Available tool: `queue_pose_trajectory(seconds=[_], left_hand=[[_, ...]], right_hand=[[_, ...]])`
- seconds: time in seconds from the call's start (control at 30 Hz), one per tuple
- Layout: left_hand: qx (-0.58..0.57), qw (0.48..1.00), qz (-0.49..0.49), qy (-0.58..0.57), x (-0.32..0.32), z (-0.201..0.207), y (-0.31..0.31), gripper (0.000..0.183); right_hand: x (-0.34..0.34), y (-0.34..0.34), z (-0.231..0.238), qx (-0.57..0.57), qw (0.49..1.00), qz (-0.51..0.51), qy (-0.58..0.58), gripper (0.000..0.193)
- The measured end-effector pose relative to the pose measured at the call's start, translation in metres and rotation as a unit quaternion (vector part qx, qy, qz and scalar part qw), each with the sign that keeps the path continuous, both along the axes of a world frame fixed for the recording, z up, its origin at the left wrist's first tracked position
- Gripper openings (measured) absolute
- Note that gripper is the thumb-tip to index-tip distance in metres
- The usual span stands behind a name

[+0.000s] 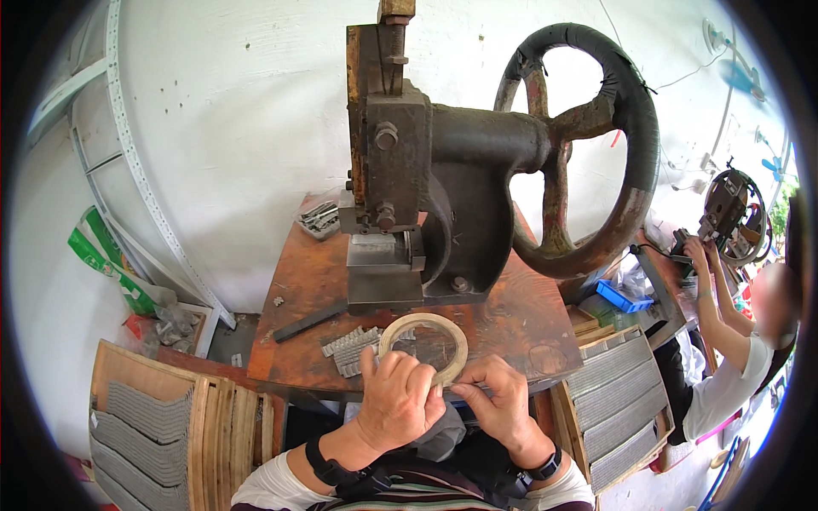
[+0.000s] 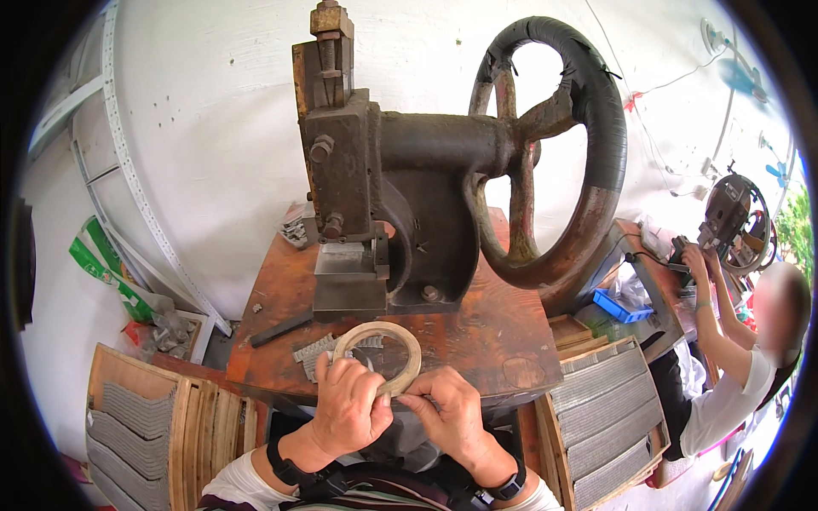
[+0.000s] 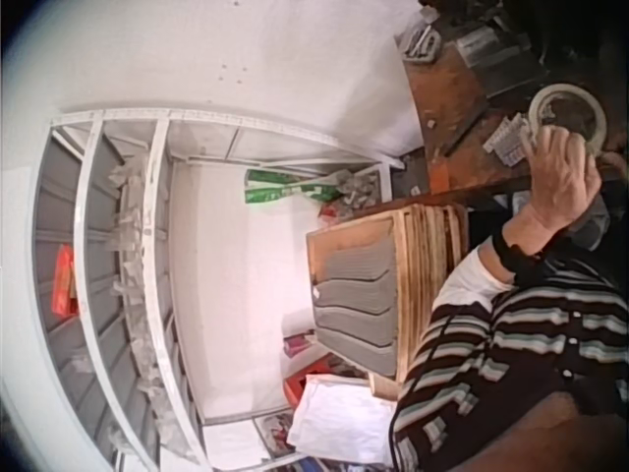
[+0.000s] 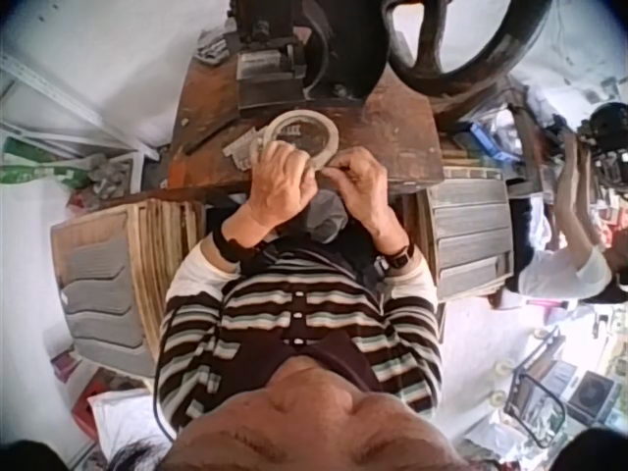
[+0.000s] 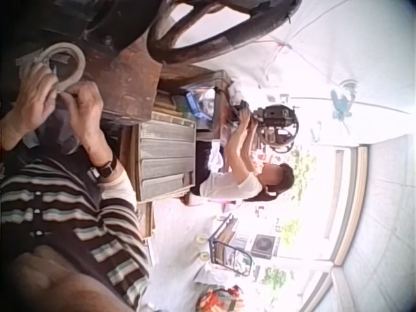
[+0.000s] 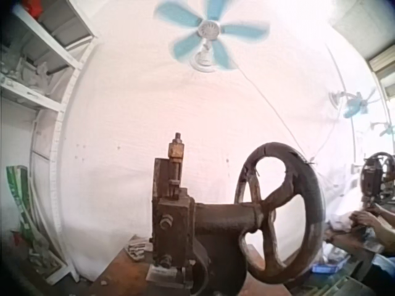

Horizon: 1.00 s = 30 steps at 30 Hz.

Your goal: The recorder is using a manual hand-operated stamping press to process small metal components.

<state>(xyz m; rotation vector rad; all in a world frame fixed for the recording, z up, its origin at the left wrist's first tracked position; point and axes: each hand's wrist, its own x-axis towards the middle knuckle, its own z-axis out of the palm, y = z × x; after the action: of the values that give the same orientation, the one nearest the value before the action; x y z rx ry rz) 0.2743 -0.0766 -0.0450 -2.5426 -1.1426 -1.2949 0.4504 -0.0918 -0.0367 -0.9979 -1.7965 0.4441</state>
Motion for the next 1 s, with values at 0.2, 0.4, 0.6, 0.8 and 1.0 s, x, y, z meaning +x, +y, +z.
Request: queue_pose_trajectory(seconds=[0.2,0.4,0.6,0.8,1.0], left_hand=[[-0.044,0.995,0.007,-0.084,0.007,-0.006,0.007,0.013],[-0.092,0.983,-0.042,-0.150,-0.013,0.016,-0.001,0.016],[-0.495,0.768,-0.255,-0.315,0.001,0.010,-0.002,0.030],[-0.358,0.871,-0.265,-0.209,0.003,0.006,-0.003,0.034],[-0.293,0.918,-0.240,-0.119,-0.002,0.008,-0.002,0.035]], right_hand=[[-0.010,-0.004,-0.003,0.143,0.987,-0.054,-0.048,0.023],[0.021,-0.043,0.034,0.131,0.990,-0.045,-0.016,0.022],[0.036,-0.016,0.029,-0.055,0.988,0.116,0.083,0.013],[0.042,-0.008,0.043,-0.029,0.993,0.113,0.007,0.016],[0.033,-0.004,0.047,-0.021,0.986,0.134,-0.101,0.015]])
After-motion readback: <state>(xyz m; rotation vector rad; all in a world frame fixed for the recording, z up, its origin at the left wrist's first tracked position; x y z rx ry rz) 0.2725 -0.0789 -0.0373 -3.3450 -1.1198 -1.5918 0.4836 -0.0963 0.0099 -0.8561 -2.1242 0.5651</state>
